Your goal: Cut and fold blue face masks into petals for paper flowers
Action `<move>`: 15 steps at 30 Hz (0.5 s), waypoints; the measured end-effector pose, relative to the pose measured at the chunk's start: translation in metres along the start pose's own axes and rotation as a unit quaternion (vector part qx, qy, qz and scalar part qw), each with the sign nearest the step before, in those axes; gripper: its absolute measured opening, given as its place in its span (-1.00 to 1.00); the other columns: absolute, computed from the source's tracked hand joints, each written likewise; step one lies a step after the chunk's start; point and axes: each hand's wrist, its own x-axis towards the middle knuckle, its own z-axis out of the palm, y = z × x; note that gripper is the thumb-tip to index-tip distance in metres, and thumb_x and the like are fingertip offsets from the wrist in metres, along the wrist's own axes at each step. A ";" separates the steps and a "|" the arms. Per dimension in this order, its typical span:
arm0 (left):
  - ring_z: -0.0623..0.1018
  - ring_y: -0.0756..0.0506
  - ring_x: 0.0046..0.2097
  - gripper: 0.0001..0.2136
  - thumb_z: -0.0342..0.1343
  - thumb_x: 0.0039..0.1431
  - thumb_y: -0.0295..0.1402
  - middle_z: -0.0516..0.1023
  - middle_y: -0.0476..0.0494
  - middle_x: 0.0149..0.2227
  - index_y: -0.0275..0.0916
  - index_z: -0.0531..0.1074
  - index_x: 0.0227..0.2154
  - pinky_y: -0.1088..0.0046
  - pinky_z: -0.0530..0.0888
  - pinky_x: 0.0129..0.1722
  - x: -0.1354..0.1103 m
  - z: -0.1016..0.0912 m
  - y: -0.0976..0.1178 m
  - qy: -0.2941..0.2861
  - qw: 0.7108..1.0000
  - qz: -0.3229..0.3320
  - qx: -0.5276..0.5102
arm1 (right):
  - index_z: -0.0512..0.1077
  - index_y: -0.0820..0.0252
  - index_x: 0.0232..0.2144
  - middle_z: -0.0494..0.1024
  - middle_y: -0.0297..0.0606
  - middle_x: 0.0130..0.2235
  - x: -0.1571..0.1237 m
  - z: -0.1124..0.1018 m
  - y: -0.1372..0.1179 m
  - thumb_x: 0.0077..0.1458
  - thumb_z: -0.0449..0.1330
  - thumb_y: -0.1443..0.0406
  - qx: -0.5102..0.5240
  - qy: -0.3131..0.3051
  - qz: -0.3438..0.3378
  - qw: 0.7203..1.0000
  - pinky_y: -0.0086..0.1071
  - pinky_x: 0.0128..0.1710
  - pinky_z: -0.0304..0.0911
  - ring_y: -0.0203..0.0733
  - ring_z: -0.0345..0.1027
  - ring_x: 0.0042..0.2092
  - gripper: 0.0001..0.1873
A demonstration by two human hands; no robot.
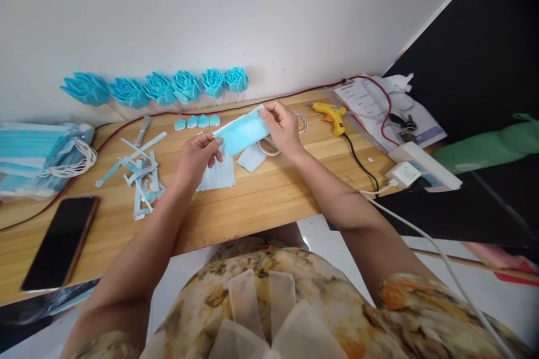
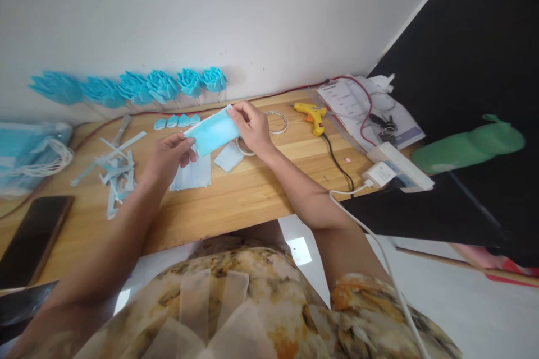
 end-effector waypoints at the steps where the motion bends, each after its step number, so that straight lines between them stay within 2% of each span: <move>1: 0.25 0.09 -0.74 -0.79 0.31 0.00 -0.31 0.43 0.02 -0.70 -0.23 0.37 -0.49 0.56 0.07 -0.72 0.000 0.001 -0.002 0.002 1.000 -0.012 -0.017 | 0.36 0.13 -0.41 0.39 -0.37 -0.46 -0.001 0.001 0.001 0.22 0.06 -0.12 -0.014 -0.002 -0.007 1.000 -0.39 -0.34 0.14 -0.29 0.20 -0.40 -0.54; 4: 0.47 0.01 -0.64 -0.75 0.36 -0.05 -0.32 0.44 0.02 -0.66 -0.24 0.36 -0.46 0.58 0.25 -0.69 0.001 0.002 -0.007 -0.004 0.997 -0.040 -0.072 | 0.37 0.12 -0.38 0.42 -0.37 -0.44 -0.003 0.003 0.004 0.24 0.03 -0.11 -0.043 -0.006 -0.018 0.999 -0.38 -0.32 0.14 -0.28 0.21 -0.40 -0.54; 7: 0.62 -0.06 -0.47 -0.73 0.39 -0.07 -0.35 0.49 0.01 -0.56 -0.27 0.37 -0.42 0.54 0.48 -0.50 0.002 0.002 -0.009 -0.009 0.991 -0.055 -0.122 | 0.36 0.11 -0.37 0.44 -0.36 -0.43 -0.006 0.005 0.006 0.27 0.02 -0.09 -0.051 -0.001 -0.029 0.998 -0.38 -0.31 0.14 -0.28 0.24 -0.39 -0.56; 11: 0.65 -0.05 -0.37 -0.73 0.39 -0.05 -0.32 0.59 -0.08 -0.48 -0.30 0.41 -0.40 0.49 0.56 -0.31 0.000 0.002 -0.010 -0.025 0.987 -0.053 -0.147 | 0.36 0.11 -0.36 0.46 -0.37 -0.45 -0.007 0.007 0.007 0.28 0.04 -0.04 -0.054 0.016 -0.043 0.998 -0.38 -0.32 0.14 -0.27 0.25 -0.41 -0.61; 15: 0.63 -0.04 -0.40 -0.66 0.44 -0.12 -0.28 0.60 -0.06 -0.45 -0.30 0.46 -0.33 0.46 0.57 -0.30 -0.001 0.003 -0.011 -0.047 0.988 -0.038 -0.142 | 0.37 0.10 -0.37 0.47 -0.37 -0.45 -0.008 0.008 0.009 0.26 0.06 -0.05 -0.070 0.026 -0.032 0.997 -0.37 -0.32 0.14 -0.25 0.26 -0.41 -0.62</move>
